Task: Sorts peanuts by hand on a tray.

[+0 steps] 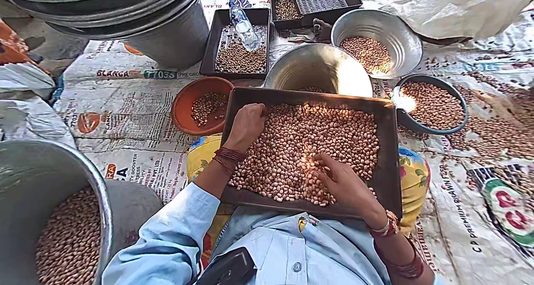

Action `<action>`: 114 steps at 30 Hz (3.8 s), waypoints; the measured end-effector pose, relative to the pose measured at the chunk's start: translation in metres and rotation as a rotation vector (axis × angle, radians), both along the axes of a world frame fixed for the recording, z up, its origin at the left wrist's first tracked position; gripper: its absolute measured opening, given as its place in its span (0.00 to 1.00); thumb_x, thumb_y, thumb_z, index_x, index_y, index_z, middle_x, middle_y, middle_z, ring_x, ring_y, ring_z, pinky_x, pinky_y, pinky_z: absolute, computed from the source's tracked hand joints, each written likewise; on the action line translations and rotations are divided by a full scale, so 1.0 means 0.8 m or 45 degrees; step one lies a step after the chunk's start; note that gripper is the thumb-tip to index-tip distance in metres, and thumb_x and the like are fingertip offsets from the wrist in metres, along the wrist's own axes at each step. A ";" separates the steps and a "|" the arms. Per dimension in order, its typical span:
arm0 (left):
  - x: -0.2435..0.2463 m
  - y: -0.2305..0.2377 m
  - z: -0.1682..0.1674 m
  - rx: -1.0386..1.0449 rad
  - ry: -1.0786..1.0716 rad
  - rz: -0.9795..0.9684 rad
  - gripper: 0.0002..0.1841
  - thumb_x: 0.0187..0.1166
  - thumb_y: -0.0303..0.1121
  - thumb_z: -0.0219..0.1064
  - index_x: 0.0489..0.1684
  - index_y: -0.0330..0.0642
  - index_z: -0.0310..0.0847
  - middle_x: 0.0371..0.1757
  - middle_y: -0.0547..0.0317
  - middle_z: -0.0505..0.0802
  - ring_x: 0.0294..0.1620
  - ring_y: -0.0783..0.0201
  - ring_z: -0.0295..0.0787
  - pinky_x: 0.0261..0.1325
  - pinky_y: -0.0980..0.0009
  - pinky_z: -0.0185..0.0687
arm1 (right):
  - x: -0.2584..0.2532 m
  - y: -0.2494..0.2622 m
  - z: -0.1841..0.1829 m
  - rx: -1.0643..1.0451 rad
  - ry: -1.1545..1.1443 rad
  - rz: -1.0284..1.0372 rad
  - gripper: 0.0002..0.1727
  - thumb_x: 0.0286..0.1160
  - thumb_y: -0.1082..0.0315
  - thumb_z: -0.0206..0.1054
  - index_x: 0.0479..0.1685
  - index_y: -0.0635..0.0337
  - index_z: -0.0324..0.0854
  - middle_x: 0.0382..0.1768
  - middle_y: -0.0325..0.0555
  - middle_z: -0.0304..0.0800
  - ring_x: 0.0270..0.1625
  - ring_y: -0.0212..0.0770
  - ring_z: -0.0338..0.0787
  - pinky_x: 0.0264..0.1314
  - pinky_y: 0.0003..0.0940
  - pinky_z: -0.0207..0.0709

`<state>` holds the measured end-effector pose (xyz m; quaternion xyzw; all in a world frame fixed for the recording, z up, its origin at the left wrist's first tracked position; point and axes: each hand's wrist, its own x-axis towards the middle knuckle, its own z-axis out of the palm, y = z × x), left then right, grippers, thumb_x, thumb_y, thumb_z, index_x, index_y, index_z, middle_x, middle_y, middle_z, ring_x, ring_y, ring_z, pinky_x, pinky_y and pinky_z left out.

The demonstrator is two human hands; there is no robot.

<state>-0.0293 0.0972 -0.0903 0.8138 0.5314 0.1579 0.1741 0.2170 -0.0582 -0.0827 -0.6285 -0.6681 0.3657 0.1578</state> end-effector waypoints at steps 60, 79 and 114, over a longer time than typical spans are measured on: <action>0.050 -0.094 -0.003 -0.819 -0.451 -0.778 0.12 0.82 0.36 0.60 0.48 0.37 0.86 0.40 0.64 0.90 0.38 0.81 0.83 0.45 0.80 0.80 | 0.048 -0.072 -0.030 0.096 -0.407 -0.029 0.08 0.75 0.73 0.69 0.48 0.62 0.91 0.42 0.61 0.94 0.46 0.64 0.94 0.45 0.62 0.84; 0.072 -0.147 -0.018 -0.323 0.026 -0.960 0.08 0.79 0.32 0.68 0.43 0.40 0.92 0.40 0.47 0.92 0.40 0.48 0.93 0.41 0.51 0.87 | 0.016 -0.066 -0.023 0.099 -0.082 0.173 0.08 0.76 0.67 0.70 0.45 0.58 0.93 0.40 0.56 0.92 0.45 0.56 0.92 0.46 0.53 0.83; 0.042 -0.056 -0.011 -0.451 -0.315 -0.181 0.13 0.86 0.34 0.64 0.63 0.51 0.87 0.34 0.59 0.91 0.29 0.65 0.82 0.37 0.59 0.80 | 0.100 0.017 -0.009 0.326 -0.919 -0.456 0.12 0.79 0.64 0.70 0.53 0.59 0.91 0.41 0.61 0.93 0.43 0.66 0.93 0.38 0.64 0.80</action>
